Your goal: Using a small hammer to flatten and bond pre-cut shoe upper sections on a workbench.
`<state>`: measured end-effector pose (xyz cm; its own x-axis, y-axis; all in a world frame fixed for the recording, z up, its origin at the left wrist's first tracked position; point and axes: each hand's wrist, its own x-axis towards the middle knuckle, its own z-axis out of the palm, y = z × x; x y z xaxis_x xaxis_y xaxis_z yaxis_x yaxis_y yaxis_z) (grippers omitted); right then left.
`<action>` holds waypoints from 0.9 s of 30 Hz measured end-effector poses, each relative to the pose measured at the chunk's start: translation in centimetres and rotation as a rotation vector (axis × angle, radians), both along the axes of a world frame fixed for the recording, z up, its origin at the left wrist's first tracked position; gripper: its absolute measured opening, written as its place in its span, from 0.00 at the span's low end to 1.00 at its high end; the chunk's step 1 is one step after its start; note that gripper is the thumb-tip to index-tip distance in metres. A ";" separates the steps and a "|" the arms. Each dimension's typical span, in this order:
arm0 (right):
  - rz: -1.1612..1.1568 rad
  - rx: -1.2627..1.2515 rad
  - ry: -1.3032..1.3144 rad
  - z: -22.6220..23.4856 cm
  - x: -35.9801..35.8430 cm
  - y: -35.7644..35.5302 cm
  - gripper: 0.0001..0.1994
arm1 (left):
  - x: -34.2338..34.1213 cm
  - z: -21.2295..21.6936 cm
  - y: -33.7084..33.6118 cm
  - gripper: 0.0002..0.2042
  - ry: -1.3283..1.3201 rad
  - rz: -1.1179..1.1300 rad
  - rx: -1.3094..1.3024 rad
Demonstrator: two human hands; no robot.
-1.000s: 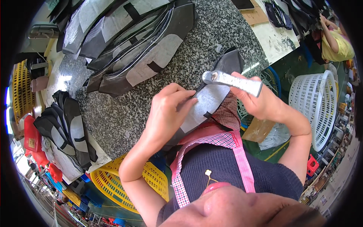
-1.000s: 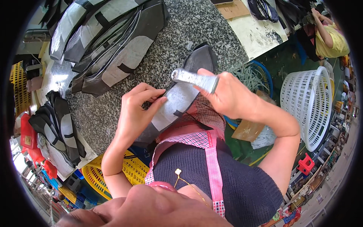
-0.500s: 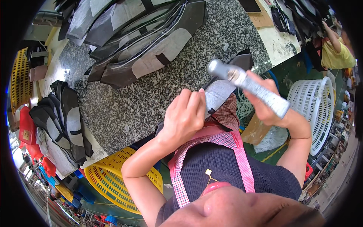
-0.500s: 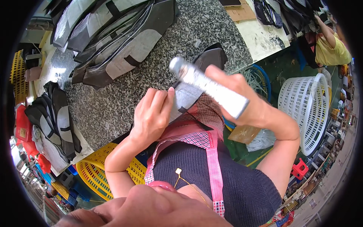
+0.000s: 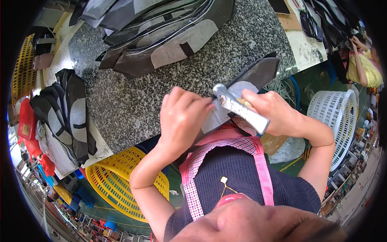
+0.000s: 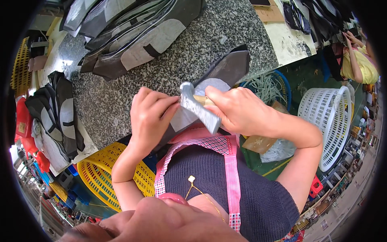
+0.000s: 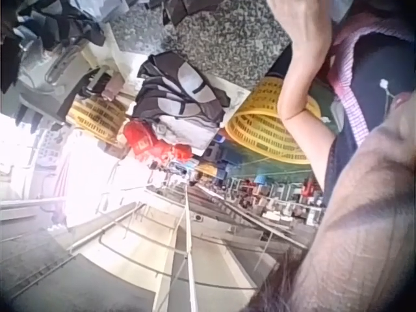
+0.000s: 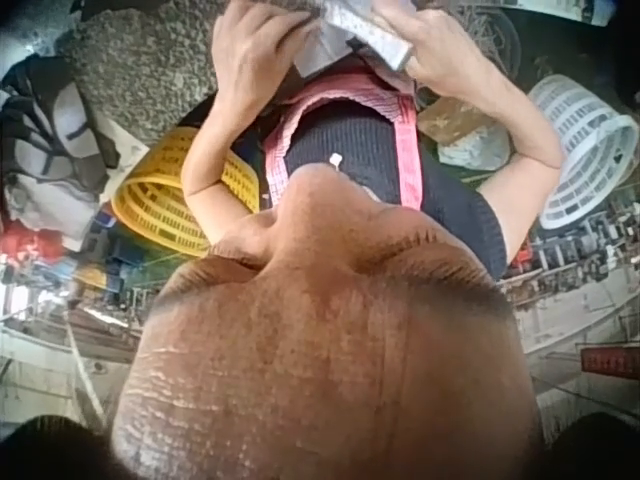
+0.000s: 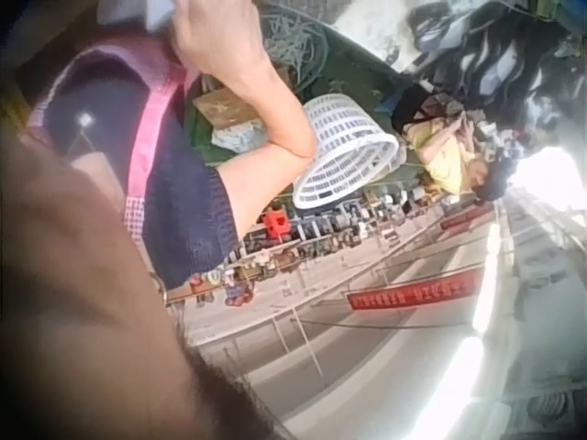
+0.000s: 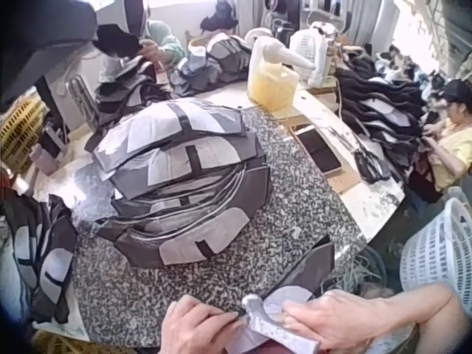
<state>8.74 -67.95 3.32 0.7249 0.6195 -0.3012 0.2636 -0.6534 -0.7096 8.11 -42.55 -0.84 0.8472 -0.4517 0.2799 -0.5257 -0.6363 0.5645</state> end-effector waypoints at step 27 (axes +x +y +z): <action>-0.408 0.147 -0.070 2.5 1.7 -1.3 0.09 | 2.1 -1.2 -4.1 0.07 -0.173 -0.014 0.004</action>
<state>10.48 -69.26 5.82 0.9346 0.3108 -0.1728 0.0556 -0.6077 -0.7922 10.22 -46.69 -2.02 0.7803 -0.4647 0.4186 -0.6235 -0.6304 0.4624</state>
